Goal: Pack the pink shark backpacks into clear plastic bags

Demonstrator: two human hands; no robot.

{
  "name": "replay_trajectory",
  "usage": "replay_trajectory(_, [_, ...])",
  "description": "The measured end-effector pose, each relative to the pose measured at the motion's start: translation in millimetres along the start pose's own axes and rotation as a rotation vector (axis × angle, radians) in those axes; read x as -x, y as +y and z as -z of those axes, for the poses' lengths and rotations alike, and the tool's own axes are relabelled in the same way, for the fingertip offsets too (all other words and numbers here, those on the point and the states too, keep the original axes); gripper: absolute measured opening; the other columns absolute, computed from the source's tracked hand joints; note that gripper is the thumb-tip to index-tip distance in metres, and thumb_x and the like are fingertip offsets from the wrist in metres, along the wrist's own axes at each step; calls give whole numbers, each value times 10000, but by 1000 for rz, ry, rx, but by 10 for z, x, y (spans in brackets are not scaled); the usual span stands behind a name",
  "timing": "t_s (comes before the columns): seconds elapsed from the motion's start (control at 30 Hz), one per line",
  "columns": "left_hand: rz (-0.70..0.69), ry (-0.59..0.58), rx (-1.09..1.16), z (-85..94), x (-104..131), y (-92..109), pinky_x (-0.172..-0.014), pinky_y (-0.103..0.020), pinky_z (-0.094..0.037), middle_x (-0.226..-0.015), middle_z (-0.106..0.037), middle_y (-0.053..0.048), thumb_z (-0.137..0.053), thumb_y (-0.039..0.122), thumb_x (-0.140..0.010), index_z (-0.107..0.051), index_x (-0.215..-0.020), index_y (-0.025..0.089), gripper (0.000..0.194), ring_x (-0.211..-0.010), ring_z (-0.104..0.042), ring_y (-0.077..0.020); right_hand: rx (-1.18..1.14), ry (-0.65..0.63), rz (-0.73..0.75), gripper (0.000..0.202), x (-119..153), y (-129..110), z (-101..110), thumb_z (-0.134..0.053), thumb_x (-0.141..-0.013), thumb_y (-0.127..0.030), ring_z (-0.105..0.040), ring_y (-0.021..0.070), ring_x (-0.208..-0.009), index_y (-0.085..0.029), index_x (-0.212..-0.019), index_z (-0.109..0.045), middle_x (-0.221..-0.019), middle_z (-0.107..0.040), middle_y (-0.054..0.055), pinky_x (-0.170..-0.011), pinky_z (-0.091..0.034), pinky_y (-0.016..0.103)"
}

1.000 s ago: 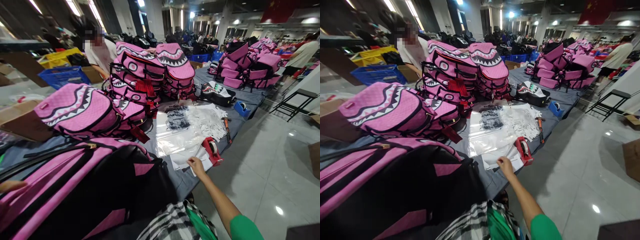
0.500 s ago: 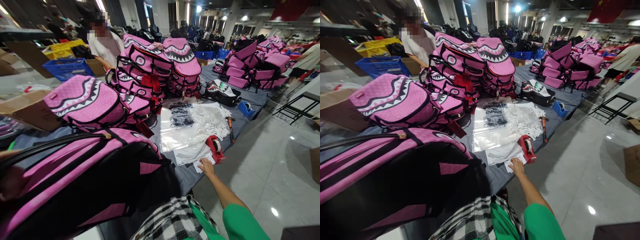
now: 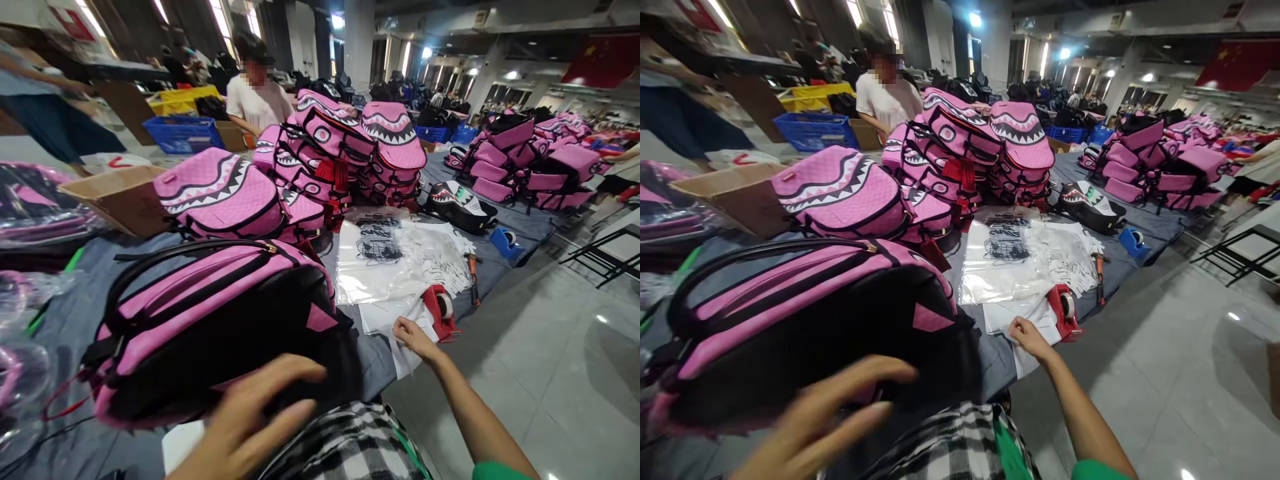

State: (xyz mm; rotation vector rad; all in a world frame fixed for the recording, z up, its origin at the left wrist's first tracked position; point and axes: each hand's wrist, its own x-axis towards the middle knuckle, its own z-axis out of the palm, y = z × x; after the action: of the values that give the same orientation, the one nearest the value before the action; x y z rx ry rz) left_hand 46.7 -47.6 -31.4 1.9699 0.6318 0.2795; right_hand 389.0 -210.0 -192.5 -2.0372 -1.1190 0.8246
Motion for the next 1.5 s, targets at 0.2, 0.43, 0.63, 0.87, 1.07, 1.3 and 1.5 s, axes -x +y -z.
replay_trajectory(0.2, [252, -161, 417, -1295, -669, -293, -1033, -421, -465, -1348, -627, -179, -818, 649, -563, -596, -1354, 128, 973, -1188, -595, -340, -412, 429, 124, 323, 407, -722, -829, -490, -928, -544, -458, 127, -578, -236, -833, -467, -680, -468, -49, -531, -397, 232])
replay_trajectory(0.43, [190, 181, 642, -1356, -742, -485, -567, -255, -395, -612, -512, 15, -507, 888, -712, -626, -746, 150, 748, -590, -475, -139, -257, 171, 350, 284, 612, -1113, -827, -414, -1020, -396, -680, 177, -782, -231, -1055, -642, -916, -705, 51, -717, -565, 287])
replay_trajectory(0.63, [-35, -86, 171, -661, -485, -214, -574, -246, -323, -580, -475, 17, -400, 751, -895, -598, -619, 168, 676, -584, -414, -134, 90, 33, 827, 612, 287, -1399, -144, -748, -808, -579, -541, 296, -1295, -234, -1296, -617, -1312, -644, 140, -1132, -399, 478])
replay_trajectory(0.87, [-260, 269, -287, -92, 77, 135, -659, -239, -444, -735, -674, -29, -429, 433, -1021, -746, -915, 210, 401, -666, -598, -158, -70, -122, 688, 298, -16, -1686, -264, -516, -995, -457, -693, 198, -806, -242, -919, -709, -851, -736, 33, -811, -537, 311])
replay_trajectory(1.07, [-447, 911, -258, 107, 241, 64, -690, -204, -507, -866, -655, -34, -563, 244, -979, -741, -1101, 255, 216, -760, -641, -125, -140, -25, 752, 344, -162, -2137, -64, -581, -929, -535, -585, 174, -631, -231, -794, -666, -716, -626, 17, -568, -459, 255])
replay_trajectory(1.3, [-220, 1094, 264, 701, -26, 346, -639, -212, -466, -706, -673, -4, -757, 442, -789, -755, -755, 196, 248, -676, -592, -140, -125, -197, 756, 498, -650, -3244, 410, -784, -697, -649, -486, 140, -630, -211, -723, -549, -676, -519, -21, -561, -404, 241])
replay_trajectory(1.5, [-176, 1037, 567, 1098, -399, 263, -522, -199, -347, -594, -543, 28, -772, 656, -658, -673, -681, 141, 525, -562, -434, -93, -288, -447, 565, 621, -1245, -3800, 352, -848, -559, -690, -456, 101, -578, -201, -735, -509, -681, -529, -43, -509, -376, 213])
